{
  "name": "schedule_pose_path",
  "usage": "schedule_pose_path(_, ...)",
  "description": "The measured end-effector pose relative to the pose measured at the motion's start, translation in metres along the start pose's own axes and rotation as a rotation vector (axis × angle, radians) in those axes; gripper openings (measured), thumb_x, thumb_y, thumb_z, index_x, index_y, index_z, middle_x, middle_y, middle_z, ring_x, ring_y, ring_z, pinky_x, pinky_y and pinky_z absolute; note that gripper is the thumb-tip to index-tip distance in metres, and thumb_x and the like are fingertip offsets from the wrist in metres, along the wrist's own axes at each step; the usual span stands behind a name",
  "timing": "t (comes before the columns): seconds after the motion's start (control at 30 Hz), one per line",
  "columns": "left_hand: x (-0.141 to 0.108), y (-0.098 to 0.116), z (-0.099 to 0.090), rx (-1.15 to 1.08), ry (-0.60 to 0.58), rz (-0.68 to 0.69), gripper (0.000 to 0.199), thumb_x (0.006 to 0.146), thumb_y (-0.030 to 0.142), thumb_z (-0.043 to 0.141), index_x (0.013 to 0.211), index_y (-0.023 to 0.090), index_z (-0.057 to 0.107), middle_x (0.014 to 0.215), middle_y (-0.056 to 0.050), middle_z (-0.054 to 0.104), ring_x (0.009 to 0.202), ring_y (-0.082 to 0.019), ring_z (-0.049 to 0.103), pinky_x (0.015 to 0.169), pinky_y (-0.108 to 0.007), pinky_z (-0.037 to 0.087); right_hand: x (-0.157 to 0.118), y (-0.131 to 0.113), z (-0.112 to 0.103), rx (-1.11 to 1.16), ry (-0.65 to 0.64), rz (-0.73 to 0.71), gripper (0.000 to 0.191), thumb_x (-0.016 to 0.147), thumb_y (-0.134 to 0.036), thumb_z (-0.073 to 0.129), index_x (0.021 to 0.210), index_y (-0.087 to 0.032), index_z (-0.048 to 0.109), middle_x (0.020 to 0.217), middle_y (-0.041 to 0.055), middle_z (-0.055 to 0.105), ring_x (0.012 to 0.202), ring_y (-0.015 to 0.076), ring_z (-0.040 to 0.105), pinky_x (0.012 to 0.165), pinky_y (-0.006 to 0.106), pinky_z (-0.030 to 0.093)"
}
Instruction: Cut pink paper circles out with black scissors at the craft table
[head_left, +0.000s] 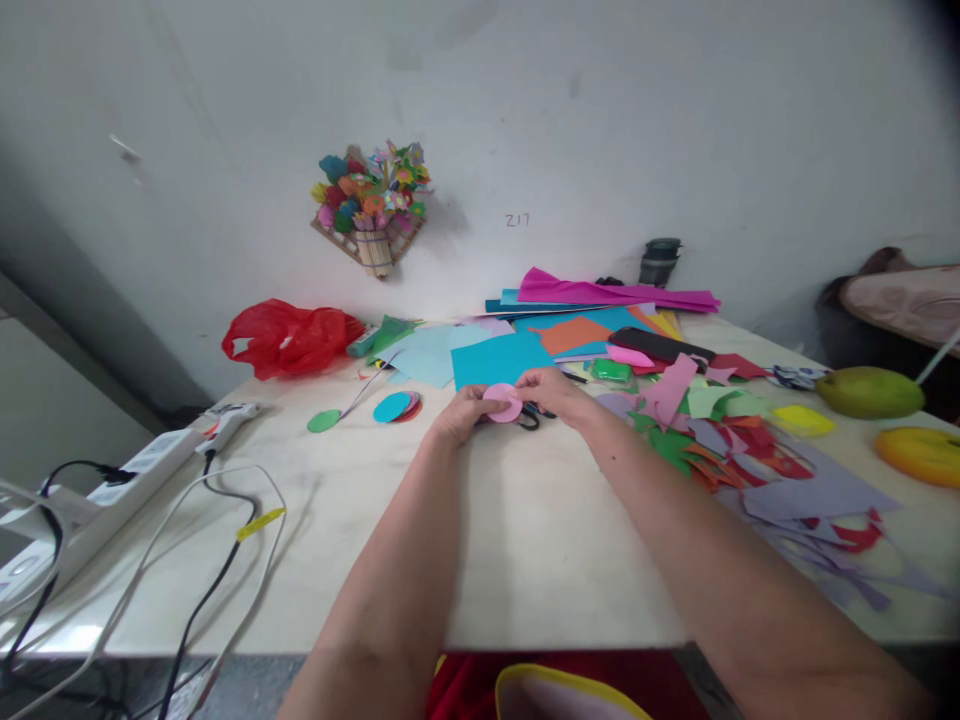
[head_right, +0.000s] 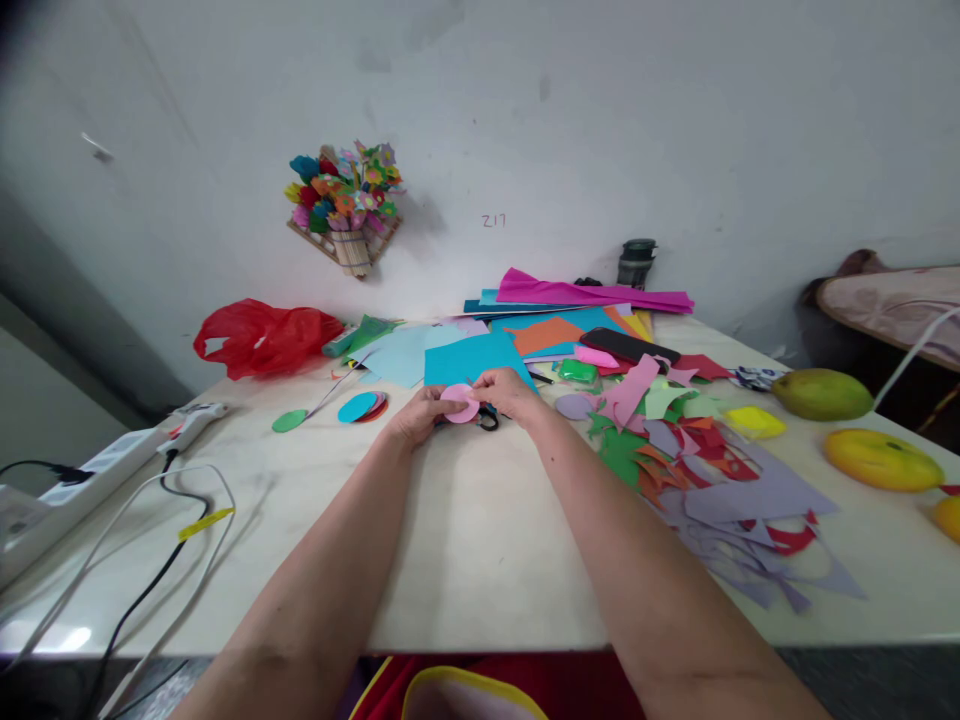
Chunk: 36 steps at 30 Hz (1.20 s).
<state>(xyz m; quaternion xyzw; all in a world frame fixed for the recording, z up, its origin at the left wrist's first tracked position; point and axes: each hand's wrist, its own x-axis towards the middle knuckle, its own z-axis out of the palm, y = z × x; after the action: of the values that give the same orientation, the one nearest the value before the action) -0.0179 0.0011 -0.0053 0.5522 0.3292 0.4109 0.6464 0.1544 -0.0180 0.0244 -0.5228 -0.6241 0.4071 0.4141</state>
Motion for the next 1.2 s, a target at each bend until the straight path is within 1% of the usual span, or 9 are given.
schedule_pose_path(0.27,0.002,0.001,0.005,-0.014,0.020,0.029,0.042,0.054,0.032,0.081,0.086,0.007,0.070,0.076,-0.013,0.071,0.073,-0.025,0.068,0.075,-0.035,0.050,0.007,0.007,0.009,0.118,0.133,0.012,0.015,0.059,-0.029,0.067,0.060,-0.017,0.058,0.054,-0.0035,0.052,0.047,0.0072,0.038,0.041,0.021,0.028)
schedule_pose_path(0.47,0.007,-0.003,0.007,-0.047,0.079,0.104,0.046,0.054,0.037,0.082,0.087,0.008,0.070,0.081,-0.013,0.071,0.075,-0.025,0.068,0.075,-0.036,0.052,0.010,0.012,0.016,0.251,0.243,0.020,0.018,0.057,-0.033,0.068,0.059,-0.017,0.058,0.054,-0.0028,0.053,0.047,0.0077,0.038,0.042,0.022,0.029)
schedule_pose_path(0.67,0.006,-0.002,0.011,-0.098,0.120,0.111,0.047,0.051,0.037,0.084,0.084,0.007,0.069,0.079,-0.013,0.071,0.079,-0.026,0.068,0.078,-0.038,0.052,0.010,0.015,0.019,0.190,0.258,0.026,0.019,0.061,-0.035,0.067,0.063,-0.018,0.059,0.056,-0.0029,0.053,0.046,0.0081,0.038,0.043,0.023,0.031)
schedule_pose_path(0.8,0.007,-0.002,0.009,-0.082,0.170,0.117,0.048,0.051,0.037,0.084,0.084,0.007,0.069,0.079,-0.013,0.071,0.081,-0.028,0.068,0.077,-0.038,0.053,0.010,0.011,0.011,-0.078,0.242,0.006,0.020,0.072,-0.037,0.059,0.071,-0.017,0.063,0.064,0.0007,0.061,0.051,0.0116,0.050,0.049,0.024,0.038)
schedule_pose_path(0.87,0.007,-0.002,0.007,-0.083,0.221,0.131,0.048,0.051,0.038,0.084,0.085,0.007,0.068,0.078,-0.013,0.071,0.081,-0.028,0.068,0.076,-0.037,0.053,0.008,0.007,0.004,-0.325,0.240,-0.042,0.021,0.075,-0.036,0.057,0.078,-0.018,0.066,0.075,0.0043,0.067,0.067,0.0163,0.060,0.059,0.026,0.042)
schedule_pose_path(0.93,0.007,-0.003,0.004,-0.097,0.265,0.146,0.049,0.052,0.039,0.083,0.086,0.007,0.067,0.077,-0.012,0.071,0.079,-0.027,0.068,0.075,-0.036,0.053,0.004,0.003,-0.004,-0.635,0.232,-0.042,0.023,0.076,-0.036,0.058,0.087,-0.019,0.069,0.090,0.0082,0.070,0.086,0.0225,0.063,0.068,0.029,0.043)
schedule_pose_path(1.03,0.008,-0.003,0.002,-0.128,0.314,0.160,0.049,0.053,0.037,0.083,0.088,0.007,0.066,0.075,-0.012,0.071,0.077,-0.027,0.069,0.075,-0.036,0.053,-0.003,-0.004,-0.009,-0.988,0.097,0.034,0.033,0.076,-0.039,0.058,0.099,-0.019,0.069,0.105,0.0125,0.069,0.099,0.0294,0.062,0.073,0.034,0.044)
schedule_pose_path(1.1,0.008,-0.003,0.001,-0.150,0.334,0.168,0.048,0.053,0.036,0.083,0.089,0.007,0.066,0.075,-0.012,0.071,0.076,-0.026,0.069,0.076,-0.037,0.053,-0.006,-0.008,-0.008,-1.107,0.001,0.072,0.035,0.075,-0.036,0.058,0.103,-0.018,0.069,0.108,0.0142,0.068,0.099,0.0312,0.062,0.072,0.035,0.044)
schedule_pose_path(1.2,0.008,-0.004,0.001,-0.177,0.335,0.173,0.047,0.054,0.034,0.082,0.089,0.007,0.067,0.076,-0.013,0.071,0.075,-0.026,0.069,0.076,-0.038,0.053,-0.009,-0.010,-0.002,-1.185,-0.069,0.065,0.032,0.074,-0.028,0.057,0.101,-0.016,0.069,0.106,0.0161,0.068,0.098,0.0316,0.063,0.070,0.034,0.045)
